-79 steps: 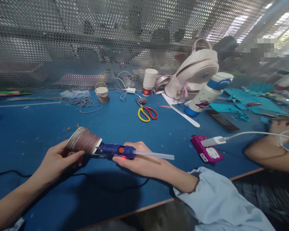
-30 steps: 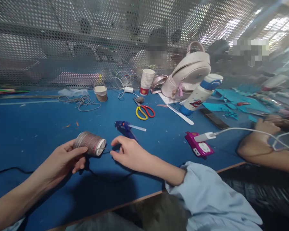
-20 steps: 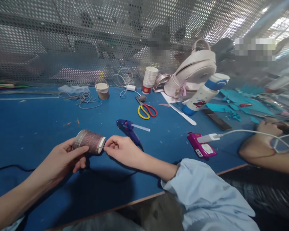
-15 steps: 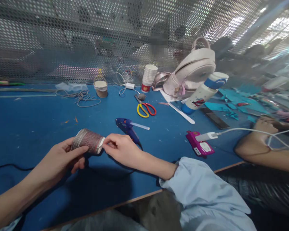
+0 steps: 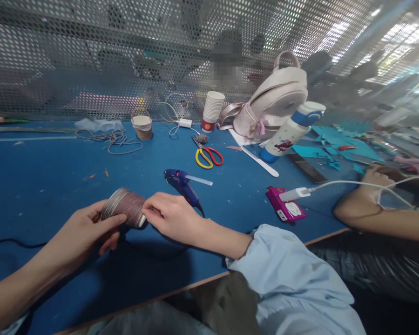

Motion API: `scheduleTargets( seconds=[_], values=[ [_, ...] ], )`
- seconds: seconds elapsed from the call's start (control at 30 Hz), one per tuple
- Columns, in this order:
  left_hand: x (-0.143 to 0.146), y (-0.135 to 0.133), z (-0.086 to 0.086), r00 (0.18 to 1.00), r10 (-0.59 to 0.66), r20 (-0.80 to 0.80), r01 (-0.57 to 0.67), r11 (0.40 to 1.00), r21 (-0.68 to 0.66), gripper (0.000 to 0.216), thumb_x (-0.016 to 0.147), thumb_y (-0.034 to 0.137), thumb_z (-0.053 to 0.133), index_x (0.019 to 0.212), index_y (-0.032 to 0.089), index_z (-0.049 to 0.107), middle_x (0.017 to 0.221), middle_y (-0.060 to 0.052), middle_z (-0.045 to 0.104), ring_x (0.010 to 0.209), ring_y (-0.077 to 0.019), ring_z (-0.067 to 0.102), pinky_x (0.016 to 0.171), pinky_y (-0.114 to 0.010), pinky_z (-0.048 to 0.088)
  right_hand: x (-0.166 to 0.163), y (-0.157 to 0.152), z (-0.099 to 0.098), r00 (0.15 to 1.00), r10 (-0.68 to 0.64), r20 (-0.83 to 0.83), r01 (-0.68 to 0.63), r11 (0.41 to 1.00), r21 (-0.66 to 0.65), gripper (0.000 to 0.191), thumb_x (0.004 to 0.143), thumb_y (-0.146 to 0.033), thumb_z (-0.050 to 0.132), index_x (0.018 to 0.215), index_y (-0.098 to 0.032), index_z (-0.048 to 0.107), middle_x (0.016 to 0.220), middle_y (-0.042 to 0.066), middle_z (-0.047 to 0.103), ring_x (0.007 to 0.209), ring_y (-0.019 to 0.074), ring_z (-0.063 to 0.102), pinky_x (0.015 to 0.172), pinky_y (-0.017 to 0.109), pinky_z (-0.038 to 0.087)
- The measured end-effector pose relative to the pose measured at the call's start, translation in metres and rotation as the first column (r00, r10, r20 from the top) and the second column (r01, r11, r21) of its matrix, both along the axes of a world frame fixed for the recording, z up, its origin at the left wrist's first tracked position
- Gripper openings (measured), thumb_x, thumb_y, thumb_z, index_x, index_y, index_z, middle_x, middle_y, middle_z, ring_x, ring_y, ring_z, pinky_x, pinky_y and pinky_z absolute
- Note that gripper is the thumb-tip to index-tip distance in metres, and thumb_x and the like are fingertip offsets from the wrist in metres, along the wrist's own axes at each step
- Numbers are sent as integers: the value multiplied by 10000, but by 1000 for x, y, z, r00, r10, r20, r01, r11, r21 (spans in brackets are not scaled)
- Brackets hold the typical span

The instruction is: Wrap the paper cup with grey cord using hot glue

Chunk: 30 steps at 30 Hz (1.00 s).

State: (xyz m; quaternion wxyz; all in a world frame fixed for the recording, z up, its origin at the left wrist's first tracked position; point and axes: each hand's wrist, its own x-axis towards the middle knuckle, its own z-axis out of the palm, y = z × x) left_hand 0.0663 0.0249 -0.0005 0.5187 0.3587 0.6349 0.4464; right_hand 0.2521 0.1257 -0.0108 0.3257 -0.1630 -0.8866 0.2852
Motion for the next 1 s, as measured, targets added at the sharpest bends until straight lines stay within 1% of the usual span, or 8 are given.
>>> scheduleTargets(
  seconds=[0.2,0.43,0.6,0.77,0.9,1.0],
  values=[
    [1,-3,3,1000,-1,-9,1,1000,11,303,724,395,754,894,175,634,409,41,595,333,-111,496,368,-195,367,2,0,1,999,-31,15,31,999,-34,139,951,-204,568,854,-168,662,751,20,646,656,115,568,652,233,460],
    [-1,0,0,1000,-17,-8,17,1000,8,383,675,410,770,929,171,612,406,38,599,333,-127,516,349,-197,368,3,0,1,999,-32,0,32,999,-28,153,958,-219,568,859,-165,672,753,23,653,642,112,556,649,234,464],
    [-2,-2,1,999,-32,-27,32,999,17,357,686,401,760,921,183,601,409,40,602,335,-126,515,353,-197,377,3,2,3,1000,-19,-17,18,999,-27,145,951,-190,573,849,-159,671,758,24,651,656,113,567,654,234,466],
    [-6,-3,-4,996,-63,-69,67,996,56,298,744,430,735,880,202,599,428,37,612,346,-125,527,359,-196,385,5,4,4,999,-8,-49,7,1000,-9,121,944,-167,593,856,-143,673,747,24,642,658,115,567,648,232,464],
    [-9,-4,-8,991,-83,-102,90,994,67,280,783,438,710,889,201,605,440,33,619,359,-123,532,373,-198,399,6,5,4,998,-15,-56,16,1000,14,120,942,-153,596,852,-136,674,731,23,635,647,113,561,640,227,459],
    [-10,-5,-7,989,-97,-112,105,993,63,284,790,435,701,911,196,606,430,37,610,353,-123,522,377,-202,400,6,5,5,998,-16,-64,18,999,33,110,940,-144,602,857,-133,673,729,20,632,647,110,559,634,219,455]
  ],
)
